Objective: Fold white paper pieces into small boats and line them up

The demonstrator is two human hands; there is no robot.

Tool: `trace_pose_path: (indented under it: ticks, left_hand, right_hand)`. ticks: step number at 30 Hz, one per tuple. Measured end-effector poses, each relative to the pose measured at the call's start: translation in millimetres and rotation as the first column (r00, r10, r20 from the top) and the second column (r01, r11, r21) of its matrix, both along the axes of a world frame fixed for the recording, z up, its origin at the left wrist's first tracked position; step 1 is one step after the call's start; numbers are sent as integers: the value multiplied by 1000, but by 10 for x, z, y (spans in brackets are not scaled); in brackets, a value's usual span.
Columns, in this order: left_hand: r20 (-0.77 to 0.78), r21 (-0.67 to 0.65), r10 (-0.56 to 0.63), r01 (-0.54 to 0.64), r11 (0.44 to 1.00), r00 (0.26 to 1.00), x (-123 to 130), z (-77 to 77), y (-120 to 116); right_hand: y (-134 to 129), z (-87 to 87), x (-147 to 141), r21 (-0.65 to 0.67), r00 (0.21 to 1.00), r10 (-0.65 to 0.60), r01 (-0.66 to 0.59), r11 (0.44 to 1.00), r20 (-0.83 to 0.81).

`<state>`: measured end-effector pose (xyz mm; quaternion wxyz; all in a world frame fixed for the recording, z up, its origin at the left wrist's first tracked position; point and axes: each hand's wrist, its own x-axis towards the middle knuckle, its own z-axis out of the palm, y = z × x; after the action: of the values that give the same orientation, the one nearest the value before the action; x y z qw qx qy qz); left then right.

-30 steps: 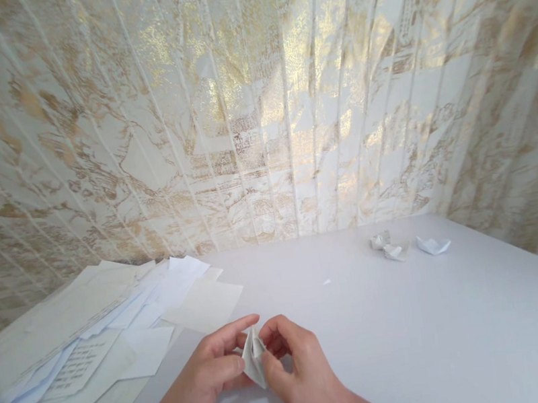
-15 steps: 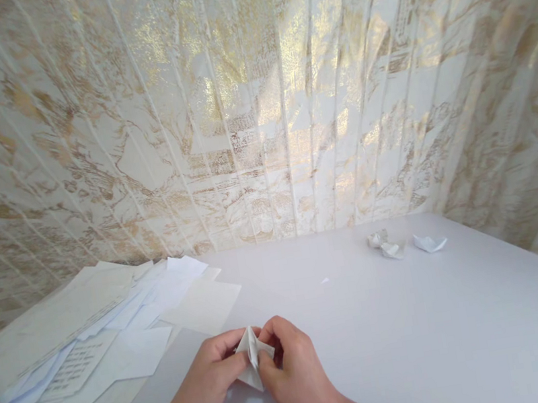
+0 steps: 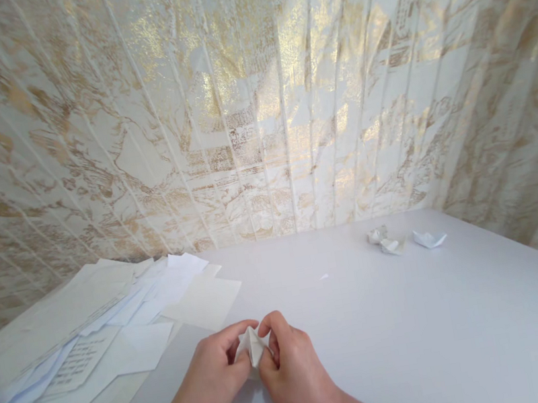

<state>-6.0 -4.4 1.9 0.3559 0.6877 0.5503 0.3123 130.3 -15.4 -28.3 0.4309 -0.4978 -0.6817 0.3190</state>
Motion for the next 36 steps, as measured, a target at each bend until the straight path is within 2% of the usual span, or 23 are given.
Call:
trace_pose_path:
  ticks: [4,10,14,22,29,36]
  left_hand:
    - [-12,-18,7,-7,1000,1000,1,31,-5]
    - [107,-125,-14,27,992,994,-37,-1,47]
    - [227,-222,-9,61,973,974,-50,-4,88]
    - [378,-355,18,127,926,926,-47,123,84]
    - [304,-351,-1,113,930,953,-80,88,100]
    - [136,-242,-35,67,968,990,-89,-11,129]
  right_hand:
    - [8,-31,19,61,997,-9,4,998,81]
    - [18,20,34,116,987,-54,36,993,155]
    - [15,45,27,54,997,-25,21,998,71]
    - [2,97,9,-77,999,16,-19,997,-42]
    - [1,109,4,-145,997,0,-11,989,-74]
    - [-6,91,3,-140,998,4,-12,990,-56]
